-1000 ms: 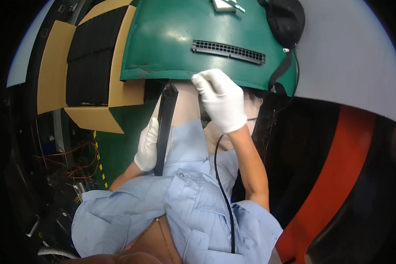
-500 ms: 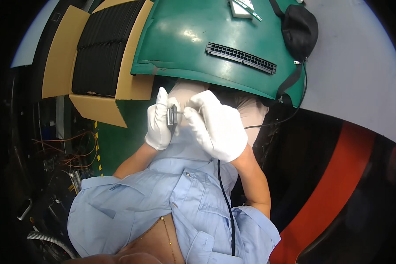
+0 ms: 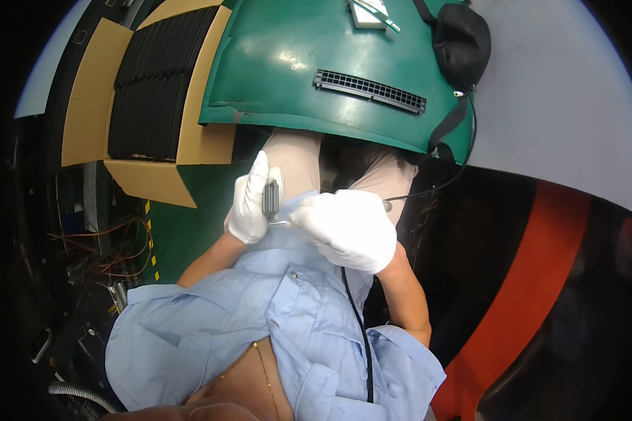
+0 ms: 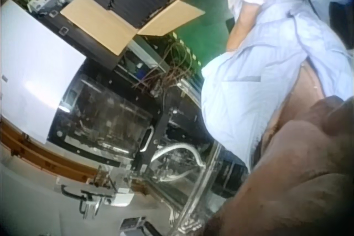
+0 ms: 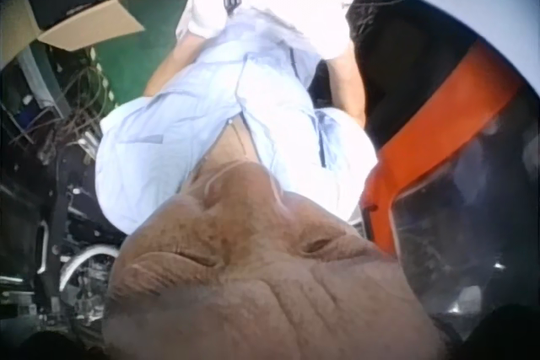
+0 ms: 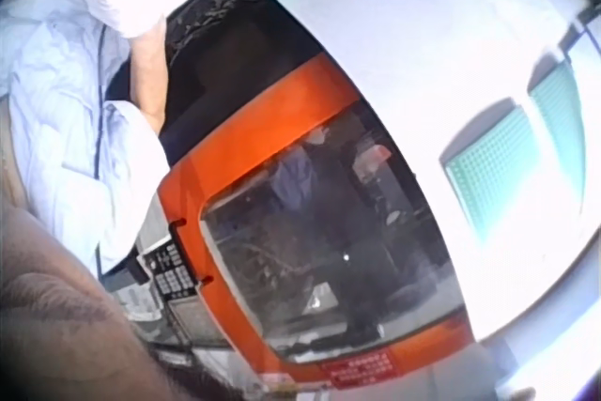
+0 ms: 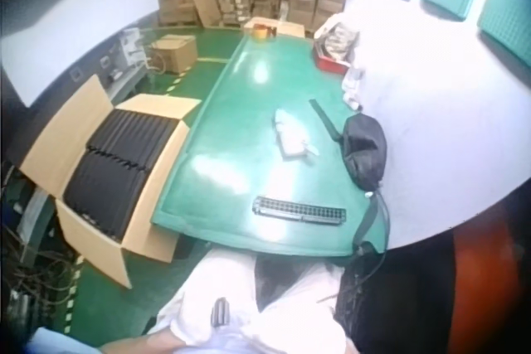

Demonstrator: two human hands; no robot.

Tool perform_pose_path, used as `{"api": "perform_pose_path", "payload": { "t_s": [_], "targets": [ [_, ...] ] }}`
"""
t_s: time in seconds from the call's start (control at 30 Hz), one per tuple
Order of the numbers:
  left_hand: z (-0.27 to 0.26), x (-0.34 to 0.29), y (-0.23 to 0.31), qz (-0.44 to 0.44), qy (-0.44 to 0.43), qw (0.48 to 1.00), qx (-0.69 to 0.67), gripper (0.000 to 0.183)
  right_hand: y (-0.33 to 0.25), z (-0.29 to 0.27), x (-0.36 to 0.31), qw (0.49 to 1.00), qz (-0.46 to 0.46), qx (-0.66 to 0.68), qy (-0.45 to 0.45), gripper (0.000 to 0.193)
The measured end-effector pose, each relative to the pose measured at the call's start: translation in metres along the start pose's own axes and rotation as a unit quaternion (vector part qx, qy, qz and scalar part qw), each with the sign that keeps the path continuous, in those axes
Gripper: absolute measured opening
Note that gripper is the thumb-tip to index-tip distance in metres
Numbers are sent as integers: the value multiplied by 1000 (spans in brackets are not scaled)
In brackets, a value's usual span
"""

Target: The person takes black rectangular electronic components from a cardboard box and places them into a machine. They then retrieve the components and use a small tool to scrape or clean the edges of each unit on a green workbench. The person repeats this process, handling the components one at a time.

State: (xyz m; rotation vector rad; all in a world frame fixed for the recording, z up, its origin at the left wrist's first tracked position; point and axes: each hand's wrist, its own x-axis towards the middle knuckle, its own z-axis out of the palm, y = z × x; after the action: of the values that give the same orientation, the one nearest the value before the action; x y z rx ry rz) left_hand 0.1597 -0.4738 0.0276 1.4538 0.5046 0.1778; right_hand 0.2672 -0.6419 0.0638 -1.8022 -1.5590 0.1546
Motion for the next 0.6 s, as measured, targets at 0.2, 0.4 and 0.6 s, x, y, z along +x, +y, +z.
{"api": "perform_pose_path", "payload": {
  "t_s": [0.2,0.4,0.6],
  "targets": [
    [3,-6,5,-1,-31,1000,4,70,5,-4,4,996,16,-81,-25,24],
    [1,-8,11,-32,-46,998,-18,73,23,11,14,997,35,-68,14,23],
    [-35,18,-6,-110,-128,961,-217,84,35,22,21,856,355,373,-46,62]
  ]
}}
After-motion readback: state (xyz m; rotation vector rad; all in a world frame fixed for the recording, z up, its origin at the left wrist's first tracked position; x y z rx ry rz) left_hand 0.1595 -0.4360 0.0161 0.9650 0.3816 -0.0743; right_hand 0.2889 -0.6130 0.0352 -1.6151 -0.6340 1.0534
